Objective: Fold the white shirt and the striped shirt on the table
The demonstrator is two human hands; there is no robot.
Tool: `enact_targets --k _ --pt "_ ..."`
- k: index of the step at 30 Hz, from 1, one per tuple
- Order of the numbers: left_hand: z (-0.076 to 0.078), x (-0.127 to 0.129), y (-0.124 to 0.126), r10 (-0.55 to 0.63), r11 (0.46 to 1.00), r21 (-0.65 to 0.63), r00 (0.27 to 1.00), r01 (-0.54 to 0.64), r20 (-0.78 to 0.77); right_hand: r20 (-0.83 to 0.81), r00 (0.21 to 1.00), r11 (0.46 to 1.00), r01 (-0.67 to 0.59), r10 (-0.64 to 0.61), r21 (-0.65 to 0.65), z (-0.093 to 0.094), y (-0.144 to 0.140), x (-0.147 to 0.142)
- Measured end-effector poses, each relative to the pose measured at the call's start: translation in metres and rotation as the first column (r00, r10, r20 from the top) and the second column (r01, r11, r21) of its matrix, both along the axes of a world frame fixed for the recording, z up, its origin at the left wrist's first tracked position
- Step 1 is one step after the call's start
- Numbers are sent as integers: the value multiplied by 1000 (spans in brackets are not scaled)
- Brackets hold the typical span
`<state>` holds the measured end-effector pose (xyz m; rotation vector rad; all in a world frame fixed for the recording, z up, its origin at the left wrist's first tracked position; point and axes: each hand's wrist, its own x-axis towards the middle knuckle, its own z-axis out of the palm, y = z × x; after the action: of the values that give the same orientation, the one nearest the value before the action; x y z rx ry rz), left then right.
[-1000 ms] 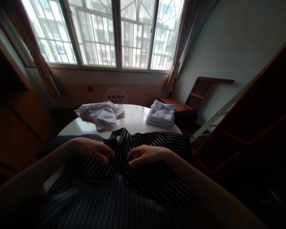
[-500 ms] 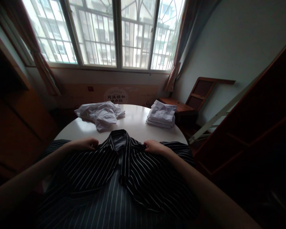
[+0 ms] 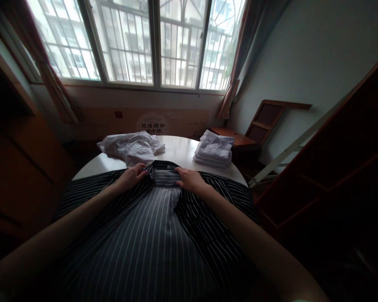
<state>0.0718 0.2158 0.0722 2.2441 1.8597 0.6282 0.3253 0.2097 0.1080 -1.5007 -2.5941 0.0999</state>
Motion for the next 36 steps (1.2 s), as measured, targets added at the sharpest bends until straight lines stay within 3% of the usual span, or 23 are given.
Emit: enact_targets --k 5,8,10,12,14,16,17,19,21,23,26,28,30,32,36 --pt "1 21 -7 51 987 -145 996 -62 -74 57 948 948 316 -314 -38 -4 3 -2" --pt "-4 25 -7 88 973 -204 988 -112 -125 78 938 924 347 -339 -160 -7 6 8" --pt "-9 25 -5 112 966 -223 988 -133 -106 64 954 887 295 -291 -355 -11 7 12" --pt "-15 26 -1 144 963 -230 989 -143 -13 -28 958 782 215 -284 -585 -15 9 13" --pt "-19 28 7 174 960 -238 980 -147 96 -170 910 642 125 -377 -756 -19 13 8" --pt "-22 33 17 196 957 -248 964 -149 178 -364 738 565 29 -568 -824 -21 21 -1" --pt "-24 35 22 203 957 -250 956 -148 211 -459 607 566 -19 -648 -824 -21 26 -6" --pt "-27 40 30 221 958 -244 932 -151 289 -605 347 623 -72 -716 -779 -21 36 -18" --pt "-31 43 35 231 960 -234 903 -152 361 -674 227 677 -74 -703 -732 -22 43 -30" --pt "-34 44 36 227 963 -234 878 -137 421 -707 190 706 -83 -682 -703 -27 47 -39" --pt "-35 42 34 190 965 -252 845 -68 500 -716 268 728 -70 -645 -682 -40 49 -50" --pt "-34 41 32 162 964 -265 824 -15 542 -696 355 740 -16 -624 -672 -50 49 -54" --pt "-34 40 30 144 963 -267 810 17 568 -684 389 754 41 -617 -656 -58 49 -57" --pt "-35 39 28 128 967 -253 807 27 577 -697 440 800 91 -567 -593 -63 46 -58" --pt "-38 39 26 84 977 -209 817 45 571 -584 766 960 166 -269 -224 -70 32 -62"
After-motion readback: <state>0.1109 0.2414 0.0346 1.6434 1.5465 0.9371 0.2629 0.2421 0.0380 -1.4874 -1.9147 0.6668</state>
